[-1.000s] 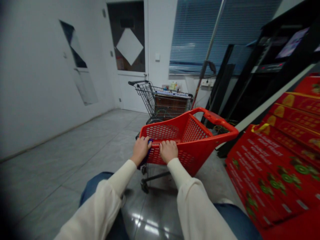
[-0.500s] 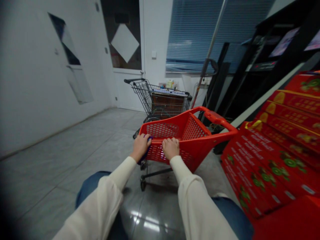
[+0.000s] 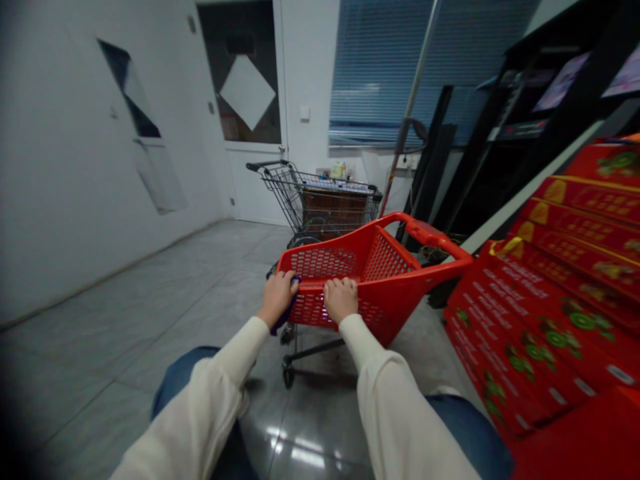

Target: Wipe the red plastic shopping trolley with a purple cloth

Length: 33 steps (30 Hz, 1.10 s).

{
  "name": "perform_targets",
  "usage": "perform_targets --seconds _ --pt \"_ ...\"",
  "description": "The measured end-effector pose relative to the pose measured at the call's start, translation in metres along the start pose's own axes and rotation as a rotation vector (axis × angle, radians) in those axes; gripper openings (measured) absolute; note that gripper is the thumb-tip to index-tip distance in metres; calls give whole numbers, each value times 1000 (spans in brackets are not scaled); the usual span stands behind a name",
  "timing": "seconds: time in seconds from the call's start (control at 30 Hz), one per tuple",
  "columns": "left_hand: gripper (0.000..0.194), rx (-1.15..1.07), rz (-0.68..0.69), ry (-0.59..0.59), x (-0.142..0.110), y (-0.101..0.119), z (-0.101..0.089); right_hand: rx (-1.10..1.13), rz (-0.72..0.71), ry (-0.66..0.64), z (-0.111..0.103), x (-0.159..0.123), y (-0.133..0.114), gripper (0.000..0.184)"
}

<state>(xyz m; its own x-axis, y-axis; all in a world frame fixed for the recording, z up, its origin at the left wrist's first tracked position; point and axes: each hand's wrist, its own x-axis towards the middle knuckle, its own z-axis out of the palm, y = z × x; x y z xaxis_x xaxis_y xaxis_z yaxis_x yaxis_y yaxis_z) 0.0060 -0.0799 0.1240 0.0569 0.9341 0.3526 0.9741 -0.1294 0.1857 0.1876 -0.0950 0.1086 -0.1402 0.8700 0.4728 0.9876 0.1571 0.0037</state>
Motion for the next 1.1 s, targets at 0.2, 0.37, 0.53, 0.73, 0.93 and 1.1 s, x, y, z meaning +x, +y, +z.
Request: perform_targets --seconds 0.2,0.37,0.53,0.73,0.93,1.1 --pt "33 53 13 6 4 21 -3 -4 8 -14 -3 4 -10 37" --pt "31 62 68 -32 10 8 -5 -64 -23 16 -17 10 11 38" --pt "31 59 -10 -98 12 -31 -7 -127 101 -6 -19 10 33 45" --pt "33 16 -21 15 8 18 -1 -116 77 -2 -18 11 16 43" --pt "31 13 49 10 13 17 -2 -122 29 38 -27 10 18 38" --pt "32 56 -2 6 16 6 -7 -103 68 33 -26 7 16 41"
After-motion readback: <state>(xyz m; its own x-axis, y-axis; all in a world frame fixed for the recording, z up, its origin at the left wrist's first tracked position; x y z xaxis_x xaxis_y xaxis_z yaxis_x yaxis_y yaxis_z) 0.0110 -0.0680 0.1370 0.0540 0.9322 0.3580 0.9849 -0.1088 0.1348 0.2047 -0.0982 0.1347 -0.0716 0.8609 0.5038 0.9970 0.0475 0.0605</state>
